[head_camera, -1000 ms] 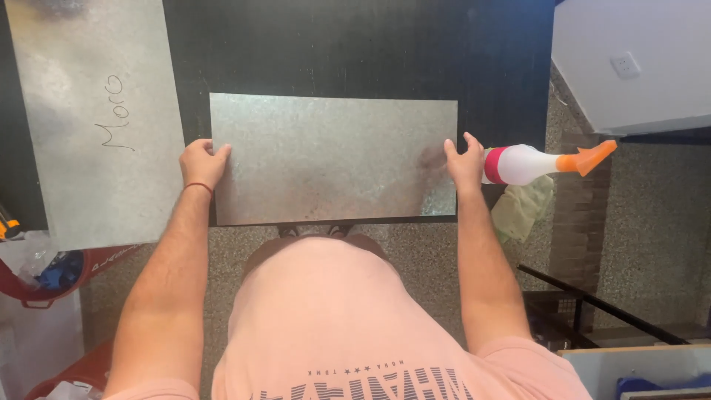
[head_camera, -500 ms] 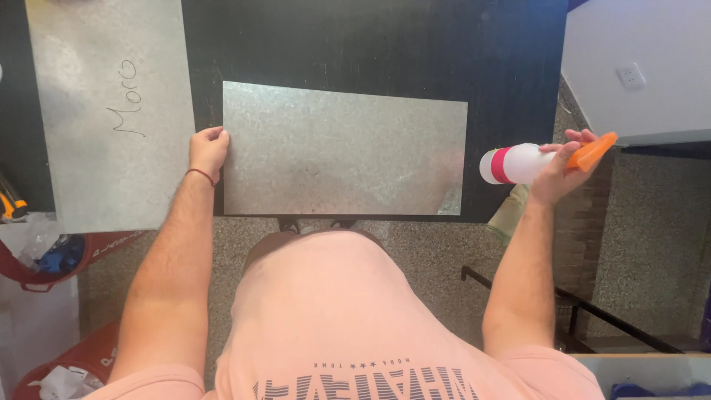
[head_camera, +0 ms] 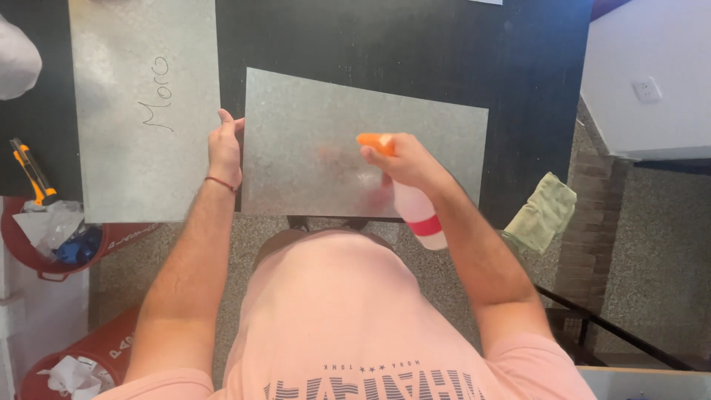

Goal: Cleaning a rectangular metal plate using a spray bottle and a cloth on a production table.

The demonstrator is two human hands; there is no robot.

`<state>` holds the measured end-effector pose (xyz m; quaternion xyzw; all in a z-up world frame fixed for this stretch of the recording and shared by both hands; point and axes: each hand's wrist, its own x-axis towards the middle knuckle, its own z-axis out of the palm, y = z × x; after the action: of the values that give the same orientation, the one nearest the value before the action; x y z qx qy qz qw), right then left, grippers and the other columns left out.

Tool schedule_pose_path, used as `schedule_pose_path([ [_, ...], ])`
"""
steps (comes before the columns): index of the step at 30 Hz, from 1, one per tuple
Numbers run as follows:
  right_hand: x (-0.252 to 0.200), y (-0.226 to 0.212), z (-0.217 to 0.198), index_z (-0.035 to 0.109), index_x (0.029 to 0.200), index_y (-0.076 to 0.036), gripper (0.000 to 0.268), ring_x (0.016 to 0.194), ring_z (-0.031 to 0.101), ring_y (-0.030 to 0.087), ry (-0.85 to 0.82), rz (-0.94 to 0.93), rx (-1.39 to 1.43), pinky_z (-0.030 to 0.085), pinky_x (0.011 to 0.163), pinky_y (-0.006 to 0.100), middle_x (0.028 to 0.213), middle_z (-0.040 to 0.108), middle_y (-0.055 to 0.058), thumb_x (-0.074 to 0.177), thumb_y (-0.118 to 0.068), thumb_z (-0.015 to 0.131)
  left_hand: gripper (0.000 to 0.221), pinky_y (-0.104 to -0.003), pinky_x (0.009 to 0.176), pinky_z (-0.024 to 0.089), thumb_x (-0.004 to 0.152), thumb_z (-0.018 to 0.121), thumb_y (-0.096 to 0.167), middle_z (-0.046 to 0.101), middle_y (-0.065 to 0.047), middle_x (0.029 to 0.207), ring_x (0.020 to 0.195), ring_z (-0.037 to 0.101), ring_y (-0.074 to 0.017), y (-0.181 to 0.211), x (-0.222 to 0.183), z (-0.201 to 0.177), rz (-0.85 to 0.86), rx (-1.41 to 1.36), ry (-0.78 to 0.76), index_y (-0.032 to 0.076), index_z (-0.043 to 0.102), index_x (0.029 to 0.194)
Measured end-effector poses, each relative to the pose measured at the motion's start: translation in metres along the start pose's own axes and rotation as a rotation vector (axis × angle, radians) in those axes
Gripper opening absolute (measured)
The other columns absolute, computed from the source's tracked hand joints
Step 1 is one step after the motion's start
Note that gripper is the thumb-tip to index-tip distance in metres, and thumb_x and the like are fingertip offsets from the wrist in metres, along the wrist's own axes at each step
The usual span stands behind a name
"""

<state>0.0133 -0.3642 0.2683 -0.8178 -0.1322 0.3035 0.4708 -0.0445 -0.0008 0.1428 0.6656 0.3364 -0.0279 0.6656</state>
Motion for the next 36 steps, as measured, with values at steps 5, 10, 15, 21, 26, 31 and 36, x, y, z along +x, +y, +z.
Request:
schedule_pose_path([
  [5, 0.042, -0.002, 0.026, 0.082, 0.105, -0.007, 0.051, 0.051, 0.076, 0.017, 0.080, -0.011, 0.008, 0.059, 0.055, 0.026, 0.065, 0.072, 0.008, 0.107, -0.058, 0.078, 0.080, -0.045, 0.124, 0.047, 0.116, 0.036, 0.075, 0.079, -0.011, 0.126, 0.133, 0.068, -0.0266, -0.015, 0.021, -0.006, 0.010, -0.028, 0.006, 0.013, 0.085, 0.130],
  [10, 0.028, -0.004, 0.037, 0.080, 0.092, -0.001, 0.061, 0.064, 0.072, 0.032, 0.034, 0.030, -0.262, 0.055, 0.059, 0.041, 0.074, 0.071, 0.018, 0.106, -0.060, 0.078, 0.081, -0.040, 0.116, 0.056, 0.113, 0.035, 0.079, 0.082, -0.003, 0.112, 0.121, 0.076, -0.0228, -0.025, 0.029, -0.008, -0.053, -0.062, -0.013, 0.019, 0.088, 0.122],
  [15, -0.011, -0.029, 0.035, 0.084, 0.110, -0.002, 0.052, 0.083, 0.077, 0.036, -0.126, 0.061, -0.250, 0.060, 0.075, 0.044, 0.095, 0.080, 0.020, 0.097, -0.052, 0.087, 0.081, -0.036, 0.115, 0.059, 0.111, 0.038, 0.081, 0.082, -0.001, 0.109, 0.116, 0.079, -0.0198, -0.016, 0.021, -0.008, -0.078, -0.097, -0.021, 0.019, 0.089, 0.120],
  [21, -0.064, -0.006, 0.028, 0.086, 0.102, -0.009, 0.045, 0.089, 0.080, 0.035, -0.224, 0.298, -0.429, 0.060, 0.080, 0.042, 0.097, 0.083, 0.014, 0.099, -0.054, 0.084, 0.081, -0.035, 0.104, 0.066, 0.108, 0.039, 0.084, 0.083, 0.003, 0.107, 0.105, 0.082, -0.0184, -0.027, 0.031, -0.011, -0.127, -0.085, -0.025, 0.022, 0.089, 0.120],
  [26, -0.094, 0.057, -0.009, 0.081, 0.100, -0.008, 0.036, 0.072, 0.078, 0.031, -0.048, 0.365, -0.324, 0.060, 0.067, 0.039, 0.090, 0.078, 0.015, 0.098, -0.044, 0.087, 0.082, -0.036, 0.101, 0.066, 0.107, 0.039, 0.086, 0.083, 0.002, 0.110, 0.105, 0.082, -0.0208, -0.052, 0.051, -0.017, -0.134, -0.051, -0.026, 0.023, 0.089, 0.122],
  [31, -0.113, 0.138, -0.048, 0.078, 0.087, -0.011, 0.046, 0.072, 0.080, 0.032, 0.302, 0.139, -0.405, 0.056, 0.071, 0.036, 0.071, 0.073, 0.015, 0.100, -0.053, 0.091, 0.081, -0.034, 0.095, 0.068, 0.105, 0.043, 0.087, 0.082, 0.001, 0.111, 0.096, 0.083, -0.0199, -0.047, 0.044, -0.012, -0.156, -0.014, -0.002, 0.022, 0.087, 0.124],
  [36, -0.131, 0.183, -0.074, 0.068, 0.073, -0.018, 0.057, 0.055, 0.074, 0.015, 0.410, 0.270, -0.373, 0.054, 0.072, 0.023, 0.048, 0.065, -0.001, 0.101, -0.063, 0.090, 0.081, -0.034, 0.090, 0.071, 0.108, 0.042, 0.087, 0.083, 0.001, 0.110, 0.090, 0.085, -0.0199, -0.035, 0.036, -0.003, -0.146, 0.060, -0.006, 0.022, 0.086, 0.126],
])
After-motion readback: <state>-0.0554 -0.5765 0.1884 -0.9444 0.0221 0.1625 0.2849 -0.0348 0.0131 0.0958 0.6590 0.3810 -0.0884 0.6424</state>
